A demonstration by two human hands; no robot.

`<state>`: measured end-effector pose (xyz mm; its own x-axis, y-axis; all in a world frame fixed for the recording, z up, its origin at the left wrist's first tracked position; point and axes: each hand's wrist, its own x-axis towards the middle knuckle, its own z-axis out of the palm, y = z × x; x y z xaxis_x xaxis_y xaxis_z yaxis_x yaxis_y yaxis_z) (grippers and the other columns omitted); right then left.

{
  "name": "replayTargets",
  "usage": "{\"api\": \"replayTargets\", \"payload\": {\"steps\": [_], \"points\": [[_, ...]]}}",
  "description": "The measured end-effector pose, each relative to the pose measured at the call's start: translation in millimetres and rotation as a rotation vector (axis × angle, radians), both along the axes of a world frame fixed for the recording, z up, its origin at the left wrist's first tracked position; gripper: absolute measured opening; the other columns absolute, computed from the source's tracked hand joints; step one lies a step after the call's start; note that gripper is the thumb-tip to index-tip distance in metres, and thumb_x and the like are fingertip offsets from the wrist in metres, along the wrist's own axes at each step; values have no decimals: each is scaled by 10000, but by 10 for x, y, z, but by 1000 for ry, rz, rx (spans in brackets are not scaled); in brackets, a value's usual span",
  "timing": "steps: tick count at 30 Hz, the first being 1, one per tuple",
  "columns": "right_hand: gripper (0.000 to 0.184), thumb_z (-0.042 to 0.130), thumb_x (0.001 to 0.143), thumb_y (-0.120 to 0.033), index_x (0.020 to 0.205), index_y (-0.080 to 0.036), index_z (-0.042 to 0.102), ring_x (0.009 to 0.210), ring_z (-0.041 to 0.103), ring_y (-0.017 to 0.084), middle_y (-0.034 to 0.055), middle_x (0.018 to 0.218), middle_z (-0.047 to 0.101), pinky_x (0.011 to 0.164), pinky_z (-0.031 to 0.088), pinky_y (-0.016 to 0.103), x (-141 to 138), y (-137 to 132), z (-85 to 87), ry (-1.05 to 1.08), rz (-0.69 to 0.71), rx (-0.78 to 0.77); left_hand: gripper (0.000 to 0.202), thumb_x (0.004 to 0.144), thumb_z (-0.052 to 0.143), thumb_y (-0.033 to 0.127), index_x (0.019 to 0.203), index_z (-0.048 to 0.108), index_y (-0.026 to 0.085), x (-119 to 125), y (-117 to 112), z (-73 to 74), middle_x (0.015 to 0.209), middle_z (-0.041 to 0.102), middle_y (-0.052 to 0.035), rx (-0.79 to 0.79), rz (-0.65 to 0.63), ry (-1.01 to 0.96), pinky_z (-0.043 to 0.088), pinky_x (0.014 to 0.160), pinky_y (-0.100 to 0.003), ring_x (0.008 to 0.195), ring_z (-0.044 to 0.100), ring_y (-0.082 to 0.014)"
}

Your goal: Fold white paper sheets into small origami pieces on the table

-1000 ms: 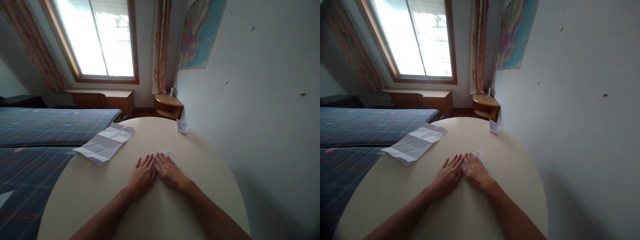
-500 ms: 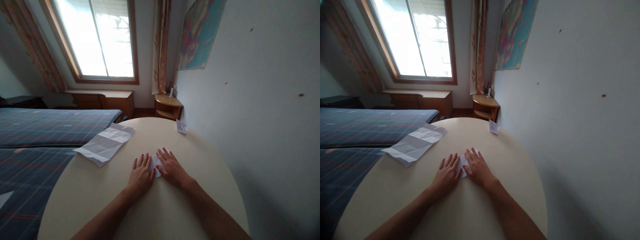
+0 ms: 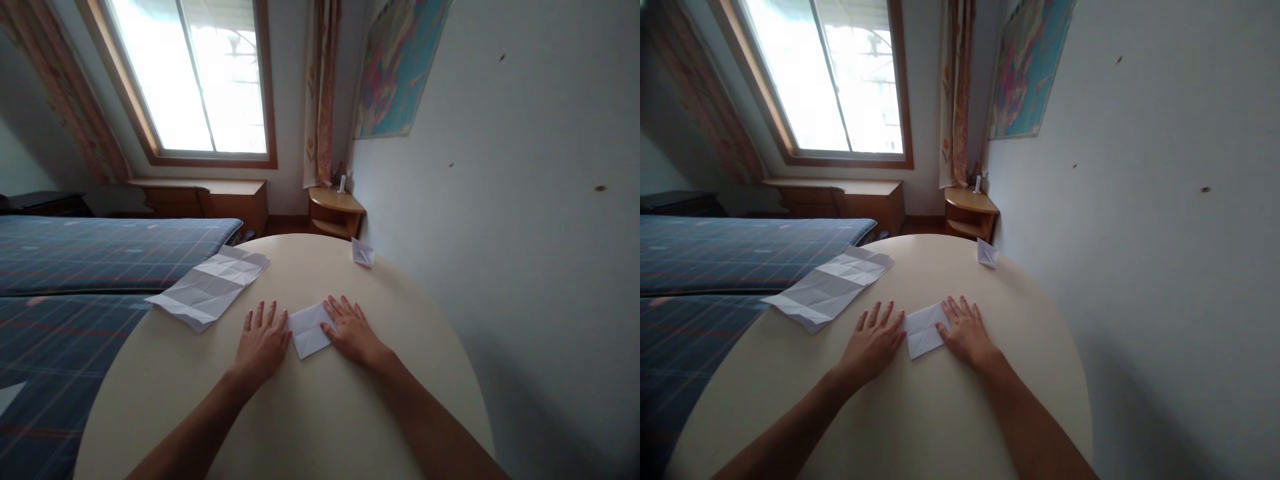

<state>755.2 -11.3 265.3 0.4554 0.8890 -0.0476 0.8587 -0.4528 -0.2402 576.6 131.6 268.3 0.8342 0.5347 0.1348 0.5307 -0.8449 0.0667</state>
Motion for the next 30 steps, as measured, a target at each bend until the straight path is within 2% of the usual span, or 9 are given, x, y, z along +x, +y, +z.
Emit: {"api": "replayTargets", "payload": {"steps": [3, 7, 9, 14, 17, 21, 25, 27, 30], "points": [[644, 289, 980, -529, 1540, -211, 271, 1497, 67, 284, 39, 1615, 198, 1190, 67, 525, 8, 1, 1, 0, 11, 10, 501, 912, 485, 355, 1389, 516, 206, -35, 44, 45, 1536, 386, -142, -1, -56, -51, 204, 1166, -592, 1451, 260, -368], [643, 279, 983, -530, 1540, -209, 269, 1497, 72, 278, 36, 1615, 201, 1194, 73, 508, 34, 1, 16, 14, 42, 22, 618, 880, 541, 313, 1476, 379, 318, -79, 109, 88, 1584, 308, -43, -175, -448, -38, 218, 1194, -505, 1471, 243, -263], [643, 281, 983, -529, 1542, -212, 262, 1497, 72, 275, 39, 1617, 195, 1194, 76, 507, 52, -1, 19, 17, 52, 16, 648, 851, 589, 304, 1463, 386, 370, -90, 132, 81, 1592, 290, -12, -247, -568, -27, 230, 1194, -490, 1469, 252, -254], [609, 327, 983, -507, 1529, -240, 298, 1496, 76, 281, 36, 1608, 233, 1189, 83, 527, 81, -9, 23, 7, 85, 31, 511, 859, 626, 374, 1361, 531, 383, -63, 186, 16, 1536, 406, -21, -267, -582, -80, 275, 1179, -484, 1416, 373, -261], [511, 311, 1007, -444, 1471, -260, 420, 1492, 109, 273, 30, 1571, 332, 1183, 67, 545, 59, -12, 75, -13, 119, 91, 419, 905, 575, 344, 1325, 576, 350, -32, 215, -2, 1483, 484, -26, -275, -565, -114, 341, 1153, -447, 1375, 438, -235], [457, 274, 1030, -433, 1321, -288, 594, 1451, 268, 235, 29, 1434, 537, 1180, 111, 524, -34, -28, 211, 13, 218, 195, 397, 909, 544, 231, 1290, 608, 325, -7, 218, 15, 1419, 556, -16, -265, -571, -165, 405, 1119, -398, 1326, 487, -208], [424, 505, 943, -504, 1272, -268, 629, 1341, 453, 227, 52, 1346, 615, 1153, 258, 438, -112, -46, 264, 62, 393, 260, 469, 893, 525, 159, 1319, 580, 346, 8, 204, 29, 1394, 577, 6, -269, -580, -185, 438, 1092, -364, 1267, 521, -183], [419, 617, 880, -424, 1260, -247, 638, 1300, 499, 223, 63, 1325, 629, 1127, 316, 395, -115, -40, 234, 66, 435, 286, 488, 889, 513, 141, 1324, 574, 353, 19, 206, 18, 1377, 592, 17, -262, -567, -185, 449, 1080, -354, 1243, 537, -177], [346, 622, 852, -255, 1193, -252, 678, 1232, 556, 202, 41, 1257, 672, 1102, 354, 353, -87, -19, 184, 77, 456, 316, 465, 893, 494, 127, 1296, 603, 331, 38, 215, -13, 1311, 643, 18, -242, -532, -221, 474, 1046, -326, 1206, 569, -169]]}}
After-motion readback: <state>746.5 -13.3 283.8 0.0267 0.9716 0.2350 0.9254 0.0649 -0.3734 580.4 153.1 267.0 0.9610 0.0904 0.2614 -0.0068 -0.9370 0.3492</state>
